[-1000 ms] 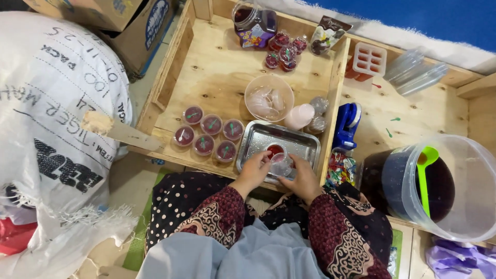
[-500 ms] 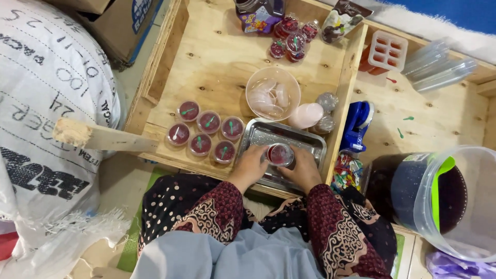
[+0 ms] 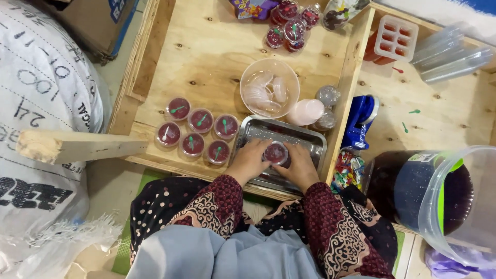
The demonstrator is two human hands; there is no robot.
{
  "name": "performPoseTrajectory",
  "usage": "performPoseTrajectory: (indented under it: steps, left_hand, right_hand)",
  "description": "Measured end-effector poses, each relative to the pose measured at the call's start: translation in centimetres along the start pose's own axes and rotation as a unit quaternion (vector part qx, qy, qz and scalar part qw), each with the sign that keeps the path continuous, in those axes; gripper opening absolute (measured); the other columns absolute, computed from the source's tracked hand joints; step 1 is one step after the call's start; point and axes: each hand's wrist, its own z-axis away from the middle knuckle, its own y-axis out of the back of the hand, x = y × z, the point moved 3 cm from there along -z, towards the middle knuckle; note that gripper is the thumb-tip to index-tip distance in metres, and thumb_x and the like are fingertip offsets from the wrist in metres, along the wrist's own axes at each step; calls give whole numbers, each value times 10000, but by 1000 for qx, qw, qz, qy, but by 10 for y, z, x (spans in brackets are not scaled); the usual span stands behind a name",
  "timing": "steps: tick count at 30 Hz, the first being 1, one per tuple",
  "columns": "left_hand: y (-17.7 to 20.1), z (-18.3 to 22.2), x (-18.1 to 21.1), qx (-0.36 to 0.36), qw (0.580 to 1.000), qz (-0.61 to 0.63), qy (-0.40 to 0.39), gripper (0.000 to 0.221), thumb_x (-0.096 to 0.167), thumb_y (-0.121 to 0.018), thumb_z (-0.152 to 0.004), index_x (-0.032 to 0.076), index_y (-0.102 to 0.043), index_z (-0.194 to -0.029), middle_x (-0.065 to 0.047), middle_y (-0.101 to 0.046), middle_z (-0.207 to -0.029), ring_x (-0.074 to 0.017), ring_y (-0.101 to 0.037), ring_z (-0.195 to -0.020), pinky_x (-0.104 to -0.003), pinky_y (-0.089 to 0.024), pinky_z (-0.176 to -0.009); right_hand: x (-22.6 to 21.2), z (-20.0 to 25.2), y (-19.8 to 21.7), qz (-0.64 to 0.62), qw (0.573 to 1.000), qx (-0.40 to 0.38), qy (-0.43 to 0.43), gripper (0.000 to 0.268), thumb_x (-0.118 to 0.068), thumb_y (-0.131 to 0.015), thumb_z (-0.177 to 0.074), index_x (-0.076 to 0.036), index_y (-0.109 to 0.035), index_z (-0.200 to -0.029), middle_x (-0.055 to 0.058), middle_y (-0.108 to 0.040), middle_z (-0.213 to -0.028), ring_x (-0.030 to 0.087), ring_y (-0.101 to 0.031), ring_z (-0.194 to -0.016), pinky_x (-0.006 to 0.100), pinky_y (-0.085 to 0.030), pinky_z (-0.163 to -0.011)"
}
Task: The person fills small cups with a dark liquid using a ladle and then snaps lids onto the cups by hand, working on a low wooden platform.
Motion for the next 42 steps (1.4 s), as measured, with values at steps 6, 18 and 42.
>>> performPoseTrajectory:
  steps: [6,18,42]
  left_hand:
    - [2,-4,0,-11,999,-31,-6,631,275,-727,-876,163,-530,-1465,-161,-638,-1218,-360,-668,-1137,-475,-564,-932]
    - [6,3,7,-48,998,-45,-7,680,276,-707,-905,178,-454,-1529,-194,-640,-1231,-399,-655,-1168,-503,-547,-959]
    - [4,4,4,-51,998,46,16,655,158,-704,-910,211,-479,-1522,-229,-636,-1283,-386,-617,-1262,-462,-517,-1058]
  right_hand:
    - [-1,1,1,-14,1000,4,-2,913,-423,-940,-619,-166,-580,-1417,91,-619,-1177,330,-610,-1123,436,-461,-1046]
    - [9,3,-13,-23,999,34,2,896,-432,-947,-617,-165,-604,-1401,109,-616,-1133,344,-604,-1097,443,-468,-1023]
    - [-7,12,7,-5,996,-38,-80,795,-537,-867,-724,-110,-608,-1343,124,-644,-1197,334,-601,-1213,454,-478,-1063]
